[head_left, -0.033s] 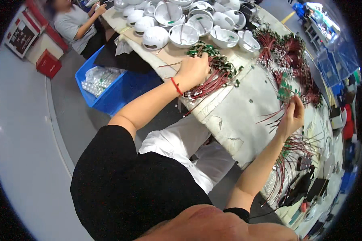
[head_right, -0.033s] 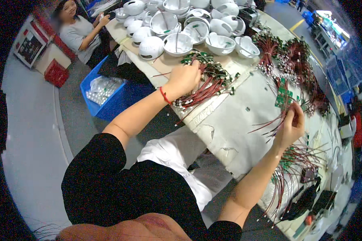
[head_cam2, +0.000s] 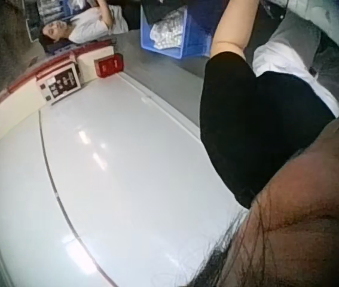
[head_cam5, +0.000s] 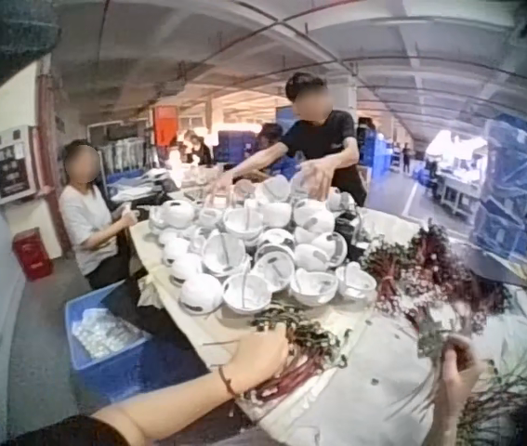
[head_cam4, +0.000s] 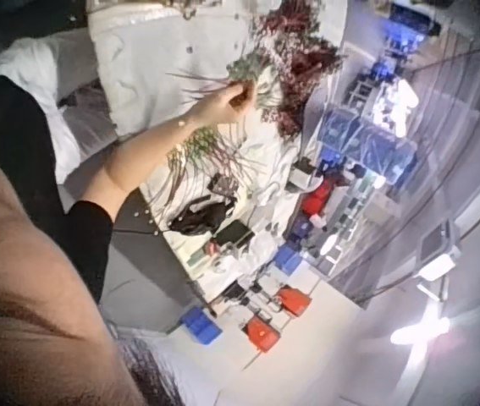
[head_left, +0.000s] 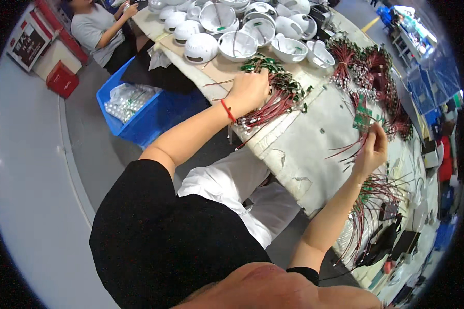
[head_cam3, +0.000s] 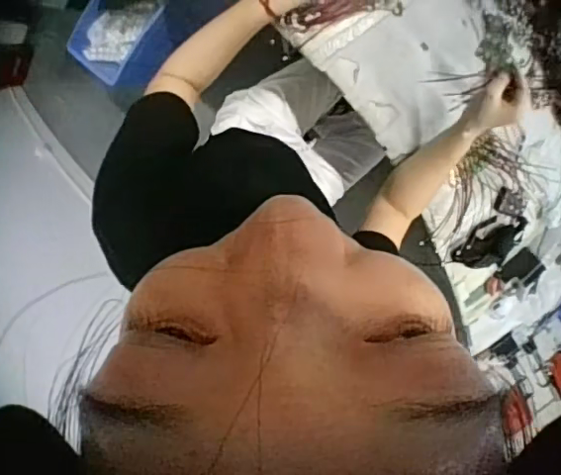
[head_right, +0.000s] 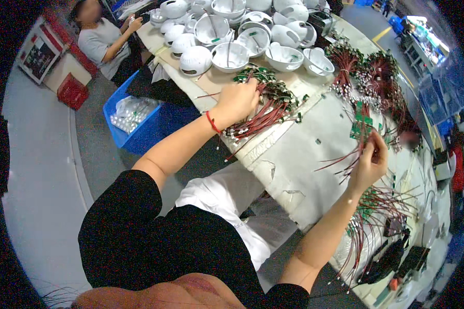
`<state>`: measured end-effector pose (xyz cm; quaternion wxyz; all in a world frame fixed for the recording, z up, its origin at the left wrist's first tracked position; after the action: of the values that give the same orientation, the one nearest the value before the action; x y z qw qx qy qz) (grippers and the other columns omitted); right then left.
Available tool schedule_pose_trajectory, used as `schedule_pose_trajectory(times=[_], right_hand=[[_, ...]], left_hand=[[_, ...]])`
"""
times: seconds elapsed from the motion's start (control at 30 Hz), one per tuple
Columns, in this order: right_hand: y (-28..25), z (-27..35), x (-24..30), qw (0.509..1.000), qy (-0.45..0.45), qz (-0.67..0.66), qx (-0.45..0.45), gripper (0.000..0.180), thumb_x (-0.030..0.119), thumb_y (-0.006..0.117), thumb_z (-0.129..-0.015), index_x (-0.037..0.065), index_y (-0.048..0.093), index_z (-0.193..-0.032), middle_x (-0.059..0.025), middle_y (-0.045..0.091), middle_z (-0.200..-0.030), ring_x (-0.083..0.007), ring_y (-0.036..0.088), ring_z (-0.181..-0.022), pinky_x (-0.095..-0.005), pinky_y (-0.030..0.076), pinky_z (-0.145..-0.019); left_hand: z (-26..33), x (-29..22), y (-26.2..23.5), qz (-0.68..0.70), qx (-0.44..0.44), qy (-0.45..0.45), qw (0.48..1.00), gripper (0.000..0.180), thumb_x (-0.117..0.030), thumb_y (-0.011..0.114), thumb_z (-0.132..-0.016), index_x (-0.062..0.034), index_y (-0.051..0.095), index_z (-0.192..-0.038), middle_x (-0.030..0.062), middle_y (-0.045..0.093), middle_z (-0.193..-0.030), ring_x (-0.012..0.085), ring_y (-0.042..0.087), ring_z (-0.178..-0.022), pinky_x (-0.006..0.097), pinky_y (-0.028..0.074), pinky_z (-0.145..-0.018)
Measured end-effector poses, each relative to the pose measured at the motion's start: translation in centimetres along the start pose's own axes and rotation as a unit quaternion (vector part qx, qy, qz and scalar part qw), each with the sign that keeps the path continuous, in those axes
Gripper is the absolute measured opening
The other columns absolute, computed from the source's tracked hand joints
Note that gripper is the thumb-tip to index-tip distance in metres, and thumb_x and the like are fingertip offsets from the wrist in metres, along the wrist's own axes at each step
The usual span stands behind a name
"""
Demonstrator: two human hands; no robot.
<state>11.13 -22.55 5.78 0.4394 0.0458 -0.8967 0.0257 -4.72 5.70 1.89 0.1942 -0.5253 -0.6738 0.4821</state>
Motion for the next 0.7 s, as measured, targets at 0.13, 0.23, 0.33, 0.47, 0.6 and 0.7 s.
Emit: schedule_pose_trajectory(times=[0.13, 0.23, 0.33, 0.47, 0.6, 0.7], right_hand=[[1.4, 0.9, -0.2, 0.998, 0.017, 0.002, 0.065, 0.017, -0.004, 0.051, -0.086, -0.003, 0.061, -0.100, -0.0065, 0.063, -0.094, -0.0103, 0.058, -0.085, -0.0205, 0.045, -0.075], [2.0, 1.3, 0.3, 0.996, 0.005, -0.003, 0.086, 0.017, -0.004, 0.052, -0.085, -0.004, 0.061, -0.100, -0.0079, 0.063, -0.094, -0.0117, 0.059, -0.086, -0.0212, 0.046, -0.077], [2.1, 1.3, 0.0, 0.996, 0.001, -0.003, 0.091, 0.017, -0.003, 0.052, -0.086, -0.004, 0.061, -0.101, -0.0085, 0.063, -0.095, -0.0124, 0.059, -0.087, -0.0221, 0.046, -0.079], [2.0, 1.3, 0.4, 0.994, 0.004, 0.037, 0.101, 0.019, -0.002, 0.051, -0.087, -0.005, 0.060, -0.103, -0.0093, 0.063, -0.097, -0.0130, 0.059, -0.091, -0.0229, 0.045, -0.082], [2.4, 1.6, 1.1, 0.996, 0.006, 0.020, 0.083, 0.018, -0.005, 0.051, -0.085, -0.005, 0.061, -0.099, -0.0086, 0.063, -0.093, -0.0127, 0.060, -0.086, -0.0224, 0.046, -0.077], [2.2, 1.6, 0.8, 0.996, 0.025, -0.001, 0.081, 0.019, -0.005, 0.050, -0.085, -0.005, 0.060, -0.101, -0.0087, 0.063, -0.095, -0.0131, 0.059, -0.087, -0.0228, 0.046, -0.079]], left_hand=[[0.1, 0.1, -1.2, -0.002, -0.028, 0.008, 1.000, 0.023, -0.026, 0.062, -0.075, -0.0052, 0.055, -0.082, 0.0122, 0.060, -0.074, 0.0299, 0.060, -0.073, 0.043, 0.047, -0.060], [0.0, 0.8, -1.4, 0.020, 0.024, -0.007, 0.999, 0.029, -0.031, 0.066, -0.072, -0.0067, 0.055, -0.085, 0.0090, 0.059, -0.077, 0.0284, 0.059, -0.077, 0.041, 0.047, -0.064], [-0.1, 1.3, -1.5, 0.035, 0.011, -0.003, 0.999, 0.033, -0.032, 0.067, -0.071, -0.0061, 0.055, -0.088, 0.0091, 0.058, -0.081, 0.0293, 0.059, -0.077, 0.041, 0.047, -0.065], [0.2, 0.2, -1.8, 0.056, -0.011, 0.012, 0.998, 0.035, -0.032, 0.065, -0.074, -0.0048, 0.055, -0.092, 0.0134, 0.057, -0.089, 0.0307, 0.056, -0.087, 0.041, 0.047, -0.071], [0.3, -4.5, -1.9, 0.214, -0.089, 0.074, 0.970, 0.029, -0.026, 0.062, -0.076, -0.0044, 0.058, -0.094, 0.0139, 0.056, -0.096, 0.0318, 0.054, -0.092, 0.040, 0.043, -0.081], [1.6, -9.7, -2.1, 0.259, -0.161, 0.137, 0.943, 0.019, -0.015, 0.059, -0.077, -0.0029, 0.059, -0.092, 0.0138, 0.054, -0.102, 0.0317, 0.048, -0.103, 0.041, 0.038, -0.090]])
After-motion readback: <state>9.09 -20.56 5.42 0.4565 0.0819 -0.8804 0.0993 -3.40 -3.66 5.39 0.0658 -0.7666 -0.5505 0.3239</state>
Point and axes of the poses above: each hand's wrist, its own z-axis away from the middle knuckle, its own y-axis out of the palm, x = y × z, the point moved 1 cm from there along -z, towards the middle knuckle
